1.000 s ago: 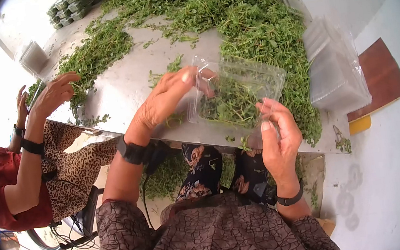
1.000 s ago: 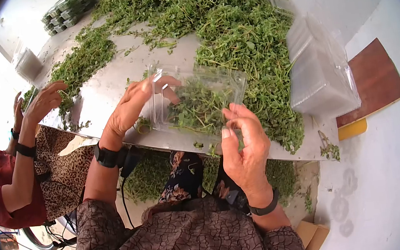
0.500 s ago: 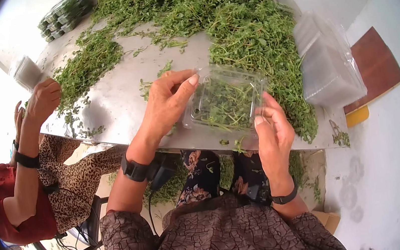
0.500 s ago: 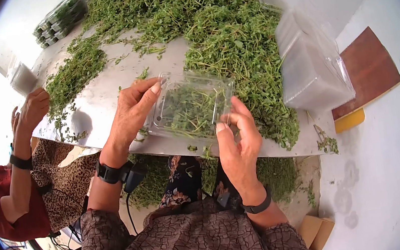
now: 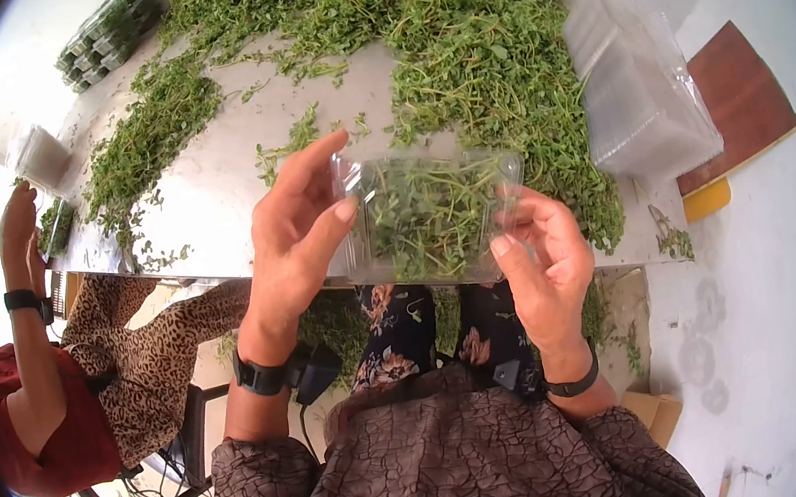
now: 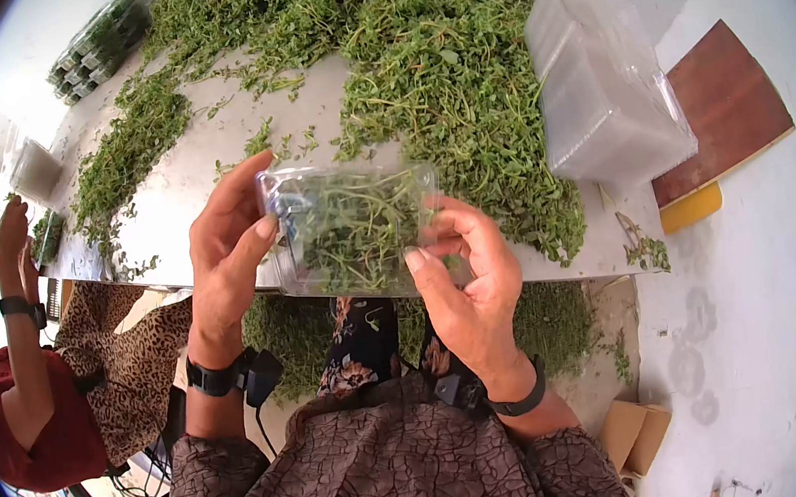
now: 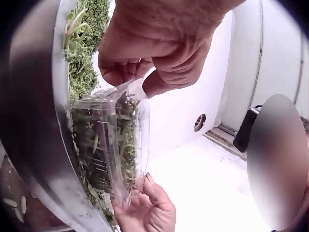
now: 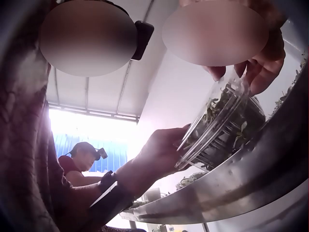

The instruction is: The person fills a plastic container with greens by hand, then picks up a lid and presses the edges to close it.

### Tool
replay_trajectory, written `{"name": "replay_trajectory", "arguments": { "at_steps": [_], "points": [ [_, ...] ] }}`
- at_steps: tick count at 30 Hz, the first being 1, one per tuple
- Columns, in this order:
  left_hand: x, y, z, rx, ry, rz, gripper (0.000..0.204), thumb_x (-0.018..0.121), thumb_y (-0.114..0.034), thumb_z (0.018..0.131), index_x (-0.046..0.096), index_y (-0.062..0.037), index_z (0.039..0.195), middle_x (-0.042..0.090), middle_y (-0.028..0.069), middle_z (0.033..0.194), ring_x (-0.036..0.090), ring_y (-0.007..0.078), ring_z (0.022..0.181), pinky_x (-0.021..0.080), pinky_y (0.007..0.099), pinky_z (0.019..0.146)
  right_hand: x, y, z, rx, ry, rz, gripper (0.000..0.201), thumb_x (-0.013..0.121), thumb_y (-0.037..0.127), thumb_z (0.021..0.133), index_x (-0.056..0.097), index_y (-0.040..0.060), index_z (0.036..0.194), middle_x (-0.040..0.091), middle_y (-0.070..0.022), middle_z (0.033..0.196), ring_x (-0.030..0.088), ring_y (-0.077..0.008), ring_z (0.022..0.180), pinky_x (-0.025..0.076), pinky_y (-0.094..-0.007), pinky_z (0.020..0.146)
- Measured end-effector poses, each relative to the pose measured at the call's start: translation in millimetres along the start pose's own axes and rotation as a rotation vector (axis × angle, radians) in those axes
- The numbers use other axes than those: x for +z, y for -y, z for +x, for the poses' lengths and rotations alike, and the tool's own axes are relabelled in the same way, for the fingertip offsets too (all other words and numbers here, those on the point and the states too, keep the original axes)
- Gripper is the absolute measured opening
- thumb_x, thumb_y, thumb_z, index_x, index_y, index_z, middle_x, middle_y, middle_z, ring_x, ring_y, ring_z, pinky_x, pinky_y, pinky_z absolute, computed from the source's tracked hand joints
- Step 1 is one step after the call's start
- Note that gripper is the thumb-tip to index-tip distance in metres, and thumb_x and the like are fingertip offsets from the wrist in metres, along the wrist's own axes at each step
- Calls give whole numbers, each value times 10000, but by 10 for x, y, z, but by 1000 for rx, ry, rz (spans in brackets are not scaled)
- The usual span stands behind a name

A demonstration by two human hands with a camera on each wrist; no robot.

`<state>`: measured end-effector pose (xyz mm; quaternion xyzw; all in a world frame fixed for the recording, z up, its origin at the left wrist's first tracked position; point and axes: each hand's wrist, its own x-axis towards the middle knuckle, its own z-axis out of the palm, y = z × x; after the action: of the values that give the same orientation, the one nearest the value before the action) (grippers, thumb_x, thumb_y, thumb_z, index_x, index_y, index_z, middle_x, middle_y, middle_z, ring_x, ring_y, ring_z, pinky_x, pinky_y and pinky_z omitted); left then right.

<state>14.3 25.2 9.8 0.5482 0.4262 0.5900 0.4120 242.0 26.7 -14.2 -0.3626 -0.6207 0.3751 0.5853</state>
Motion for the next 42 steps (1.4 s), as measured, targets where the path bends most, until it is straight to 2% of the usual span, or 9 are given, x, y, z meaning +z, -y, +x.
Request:
{"name": "replay_trajectory", "arguments": {
  "at_steps": [1, 3, 5, 13, 18, 28, 37, 39, 42],
  "points": [
    [-5, 11, -73, 80, 1, 30, 461, 596, -47, 827, 505, 31, 1273, 502, 44, 1002, 481, 109, 880, 416, 256, 812, -15, 0, -25, -10, 8, 8, 347, 668, 37, 822, 525, -41, 1128, 588, -135, 1128, 590, -144, 891, 497, -288, 757],
    [10, -37, -206, 72, -3, 85, 472, 602, -38, 806, 511, 29, 1264, 473, 45, 995, 453, 120, 853, 406, 264, 806, -16, 59, -61, 3, -8, 7, 364, 679, 56, 826, 519, -40, 1138, 593, -130, 1111, 590, -146, 886, 498, -285, 752],
    [16, -24, -299, 226, -17, 170, 470, 612, -41, 797, 518, 27, 1253, 477, 52, 1006, 464, 131, 854, 409, 271, 808, -12, 82, -81, 10, -23, 7, 382, 690, 74, 830, 513, -39, 1148, 598, -125, 1093, 591, -148, 882, 500, -282, 746],
    [22, 62, -502, 337, -69, 251, 479, 617, -25, 781, 525, 18, 1249, 499, 92, 1105, 495, 156, 892, 413, 289, 828, -5, 84, -150, -239, -36, -91, 386, 682, 80, 833, 534, -22, 1175, 611, -134, 1088, 609, -188, 924, 504, -287, 734],
    [8, 109, -529, 376, -67, 270, 557, 628, 18, 736, 516, 4, 1282, 506, 91, 1121, 494, 152, 879, 415, 291, 834, -62, 130, -41, -302, 25, -169, 353, 680, 88, 824, 570, -1, 1147, 627, -127, 1118, 622, -203, 890, 499, -293, 724],
    [76, 19, -579, 362, -115, 307, 587, 613, 74, 693, 547, -23, 1267, 534, 84, 1093, 499, 143, 833, 437, 274, 786, -175, 262, 29, -203, 181, -137, 331, 687, 16, 757, 582, 16, 1071, 630, -102, 1108, 588, -149, 819, 477, -270, 714],
    [-26, -17, -950, 201, -1, 194, 488, 602, 88, 703, 577, -12, 1180, 492, 73, 1079, 496, 128, 828, 437, 252, 755, -215, 345, -234, -29, 422, -92, 350, 680, -28, 729, 581, 24, 1060, 586, -72, 1046, 534, -128, 752, 468, -254, 677],
    [-18, -30, -989, 121, -16, 106, 454, 604, 87, 697, 584, -13, 1139, 493, 73, 1063, 497, 132, 822, 439, 245, 739, -207, 358, -255, -6, 420, -73, 347, 677, -34, 722, 579, 28, 1050, 581, -72, 1043, 534, -128, 752, 468, -252, 670],
    [-18, -139, -892, 206, -16, 201, 452, 610, 91, 679, 587, -23, 1116, 504, 74, 1053, 496, 134, 816, 437, 248, 723, -202, 441, -154, -54, 429, -116, 336, 671, -45, 713, 577, 24, 1028, 582, -72, 1043, 534, -128, 755, 469, -252, 671]
  ]
}}
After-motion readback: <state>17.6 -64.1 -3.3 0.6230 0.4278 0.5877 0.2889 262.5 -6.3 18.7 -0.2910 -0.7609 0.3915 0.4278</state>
